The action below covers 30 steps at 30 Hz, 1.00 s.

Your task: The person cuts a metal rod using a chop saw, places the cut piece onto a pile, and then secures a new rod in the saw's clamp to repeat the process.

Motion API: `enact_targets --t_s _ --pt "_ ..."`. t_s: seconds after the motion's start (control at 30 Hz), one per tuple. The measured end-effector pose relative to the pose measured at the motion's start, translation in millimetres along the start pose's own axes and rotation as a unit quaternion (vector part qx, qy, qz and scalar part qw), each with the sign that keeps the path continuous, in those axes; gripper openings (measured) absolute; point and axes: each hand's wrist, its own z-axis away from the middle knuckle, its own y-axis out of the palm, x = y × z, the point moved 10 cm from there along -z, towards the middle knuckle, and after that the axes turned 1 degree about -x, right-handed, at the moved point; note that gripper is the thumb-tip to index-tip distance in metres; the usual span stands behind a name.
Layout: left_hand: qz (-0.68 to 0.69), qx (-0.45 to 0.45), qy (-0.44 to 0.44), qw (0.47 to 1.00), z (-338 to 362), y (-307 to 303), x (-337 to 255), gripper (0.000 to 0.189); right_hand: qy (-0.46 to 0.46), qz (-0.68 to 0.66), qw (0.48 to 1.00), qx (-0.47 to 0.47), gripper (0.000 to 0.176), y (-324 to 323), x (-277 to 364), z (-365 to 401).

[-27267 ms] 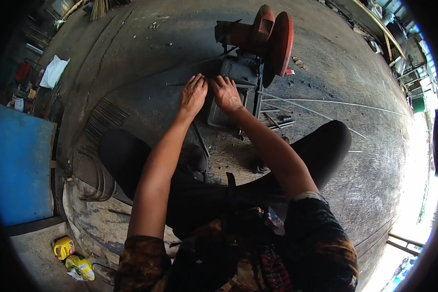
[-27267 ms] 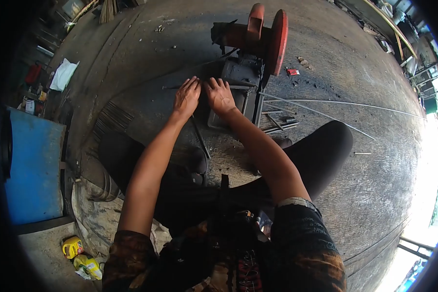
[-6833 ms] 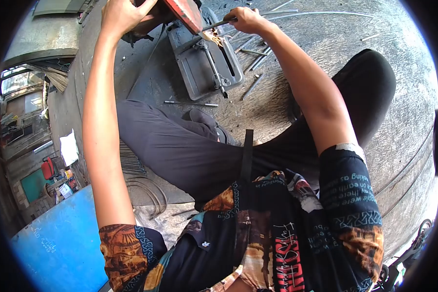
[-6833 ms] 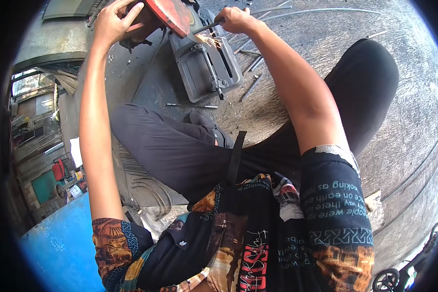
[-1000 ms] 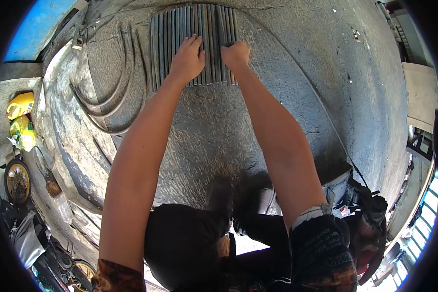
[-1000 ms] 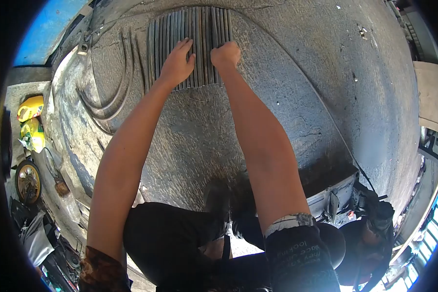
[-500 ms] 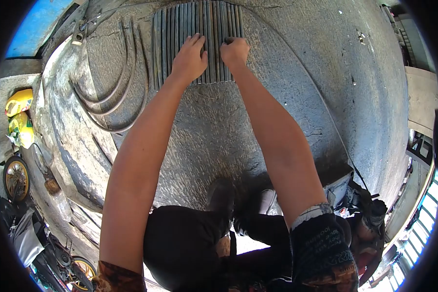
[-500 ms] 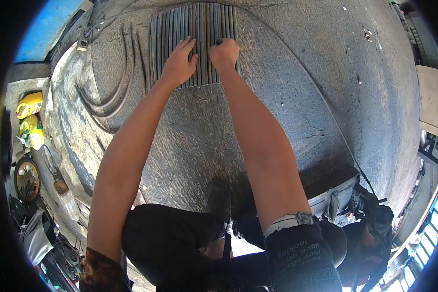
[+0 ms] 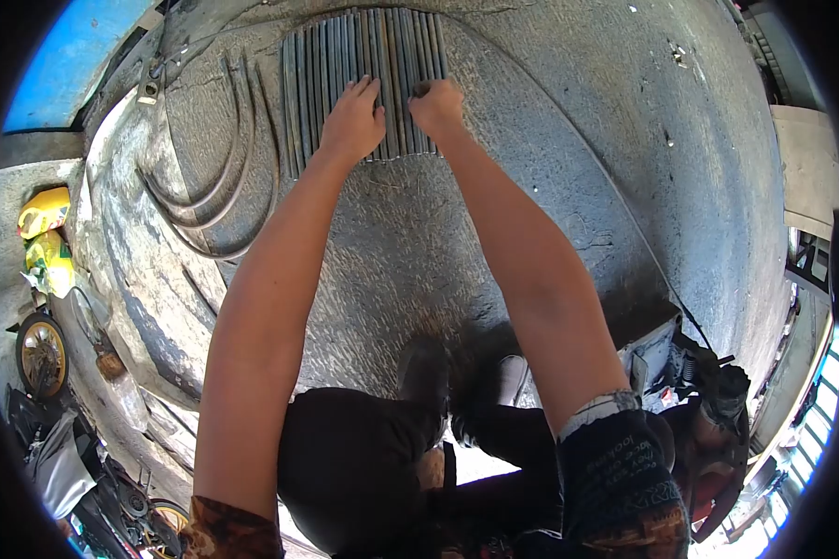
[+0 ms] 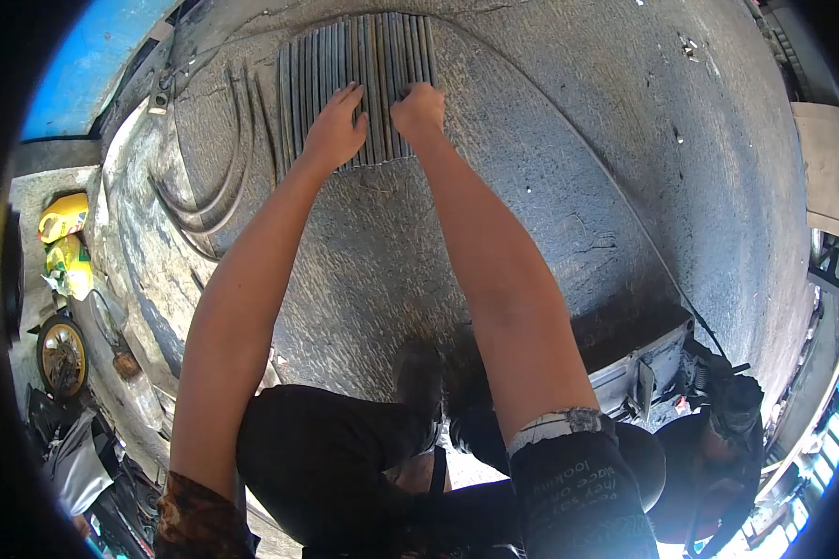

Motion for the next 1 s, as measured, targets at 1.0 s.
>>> enact_targets --t_s 1.0 --pt "-0.105 0.034 0.060 0.992 2 -12 -36 0.056 -0.121 0.172 0.977 -0.038 0.034 -84 19 32"
